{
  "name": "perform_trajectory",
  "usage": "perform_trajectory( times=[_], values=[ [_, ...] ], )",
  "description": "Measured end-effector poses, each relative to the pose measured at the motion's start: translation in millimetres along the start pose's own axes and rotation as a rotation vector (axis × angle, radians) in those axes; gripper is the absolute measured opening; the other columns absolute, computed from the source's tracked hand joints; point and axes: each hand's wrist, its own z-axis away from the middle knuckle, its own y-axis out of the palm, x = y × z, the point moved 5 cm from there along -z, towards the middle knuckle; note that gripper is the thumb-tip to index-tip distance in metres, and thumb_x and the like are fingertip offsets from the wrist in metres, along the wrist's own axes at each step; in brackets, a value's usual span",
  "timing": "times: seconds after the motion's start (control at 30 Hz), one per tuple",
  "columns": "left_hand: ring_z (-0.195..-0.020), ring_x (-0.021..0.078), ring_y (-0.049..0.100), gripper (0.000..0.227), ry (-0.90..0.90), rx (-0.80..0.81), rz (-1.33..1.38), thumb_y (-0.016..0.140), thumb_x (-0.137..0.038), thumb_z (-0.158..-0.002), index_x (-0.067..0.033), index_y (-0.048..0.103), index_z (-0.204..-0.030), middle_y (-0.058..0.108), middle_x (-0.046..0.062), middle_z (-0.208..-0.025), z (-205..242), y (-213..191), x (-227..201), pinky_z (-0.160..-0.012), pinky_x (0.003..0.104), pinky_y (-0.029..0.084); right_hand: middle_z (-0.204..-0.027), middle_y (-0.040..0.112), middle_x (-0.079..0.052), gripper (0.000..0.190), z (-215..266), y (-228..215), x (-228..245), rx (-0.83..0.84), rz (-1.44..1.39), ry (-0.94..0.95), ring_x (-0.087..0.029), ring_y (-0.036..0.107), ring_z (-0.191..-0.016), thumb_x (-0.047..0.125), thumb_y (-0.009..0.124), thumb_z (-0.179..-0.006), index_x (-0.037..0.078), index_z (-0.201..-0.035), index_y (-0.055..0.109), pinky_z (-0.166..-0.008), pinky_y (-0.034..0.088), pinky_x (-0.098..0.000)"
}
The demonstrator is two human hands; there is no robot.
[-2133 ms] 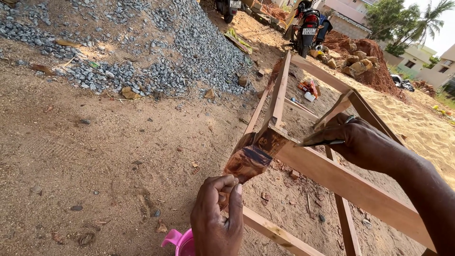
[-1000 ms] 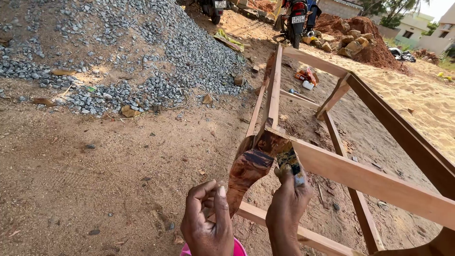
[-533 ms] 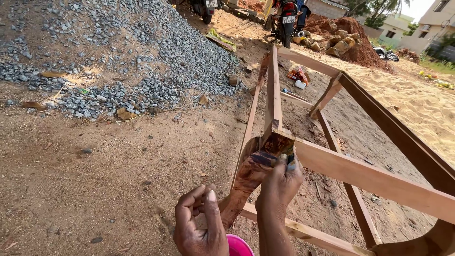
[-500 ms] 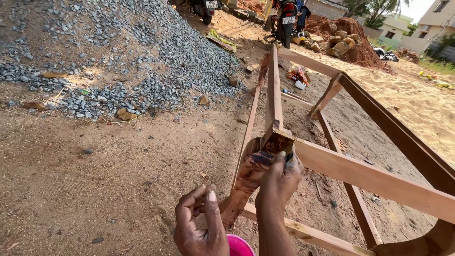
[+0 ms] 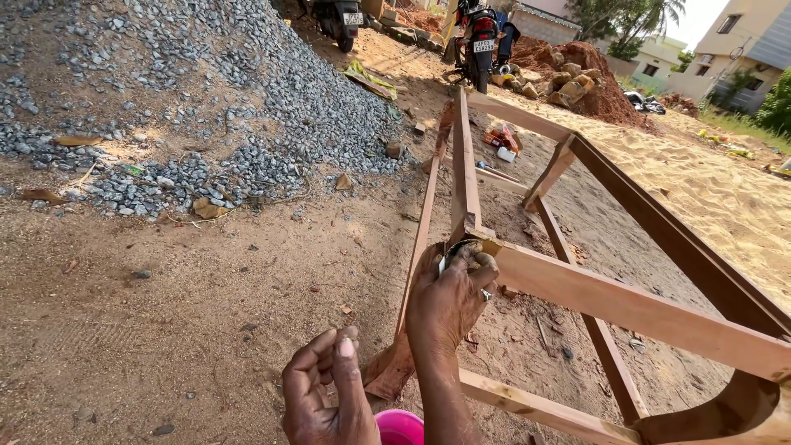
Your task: Applying wood filler or putty to the joints and surfaces of a wooden table frame using a scraper.
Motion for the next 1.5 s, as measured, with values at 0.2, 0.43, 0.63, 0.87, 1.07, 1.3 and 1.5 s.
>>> perform_trajectory(
  times=[0.2,0.43,0.63,0.87,1.07,1.3,1.5],
  values=[
    [-0.097,0.0205,0.079,0.019,0.021,0.001,-0.013,0.062,-0.013,-0.098,0.0011,0.060,-0.111,0.079,0.017,-0.101,3,0,0,-0.078,0.032,0.067,-0.127,0.050,-0.025,0.048,7,7,-26,-0.059,0.019,-0.244,-0.041,0.047,-0.122,0.014,0.067,-0.087,-0.005,-0.131,0.060,-0.097,0.044,-0.0534],
    [-0.092,0.0186,0.080,0.018,0.022,-0.004,-0.091,0.063,-0.014,-0.097,-0.0006,0.063,-0.108,0.080,0.015,-0.098,8,6,-1,-0.074,0.031,0.067,-0.122,0.056,-0.011,0.036,3,13,-85,0.129,-0.314,0.007,-0.023,0.057,-0.113,0.011,0.051,-0.104,0.003,-0.136,0.063,-0.095,0.054,-0.0401],
    [-0.097,0.0195,0.080,0.019,0.015,0.036,-0.042,0.061,-0.013,-0.098,0.0000,0.061,-0.112,0.079,0.016,-0.100,13,11,6,-0.076,0.032,0.064,-0.120,0.055,-0.016,0.038,-5,-14,-52,-0.161,-0.191,-0.078,-0.028,0.049,-0.119,0.004,0.057,-0.099,-0.003,-0.135,0.065,-0.095,0.047,-0.0417],
    [-0.101,0.0211,0.079,0.020,0.054,0.024,-0.034,0.062,-0.011,-0.098,0.0018,0.060,-0.113,0.079,0.017,-0.102,10,7,8,-0.082,0.033,0.066,-0.131,0.041,-0.024,0.051,6,17,-3,-0.224,-0.183,-0.042,-0.039,0.042,-0.121,0.016,0.070,-0.096,-0.009,-0.137,0.050,-0.087,0.046,-0.0496],
    [-0.102,0.0230,0.079,0.021,0.035,0.014,0.094,0.062,-0.010,-0.098,0.0036,0.058,-0.113,0.078,0.019,-0.103,9,5,7,-0.088,0.036,0.069,-0.140,0.036,-0.027,0.064,14,25,4,-0.251,-0.058,-0.100,-0.044,0.039,-0.126,0.020,0.068,-0.096,-0.007,-0.147,0.040,-0.088,0.043,-0.0555],
    [-0.102,0.0238,0.078,0.025,-0.028,-0.005,0.137,0.065,-0.010,-0.096,0.0051,0.058,-0.114,0.078,0.020,-0.103,12,4,9,-0.090,0.037,0.066,-0.145,0.045,-0.026,0.062,29,58,-12,-0.240,0.002,-0.203,-0.039,0.045,-0.133,0.024,0.060,-0.100,-0.004,-0.153,0.044,-0.107,0.031,-0.0577],
    [-0.098,0.0216,0.078,0.021,-0.014,0.012,0.034,0.062,-0.008,-0.096,0.0025,0.060,-0.114,0.079,0.019,-0.104,13,6,5,-0.082,0.035,0.066,-0.135,0.050,-0.024,0.055,28,44,-14,-0.143,-0.170,-0.180,-0.037,0.048,-0.130,0.028,0.062,-0.100,-0.003,-0.144,0.052,-0.108,0.029,-0.0566]
  ],
)
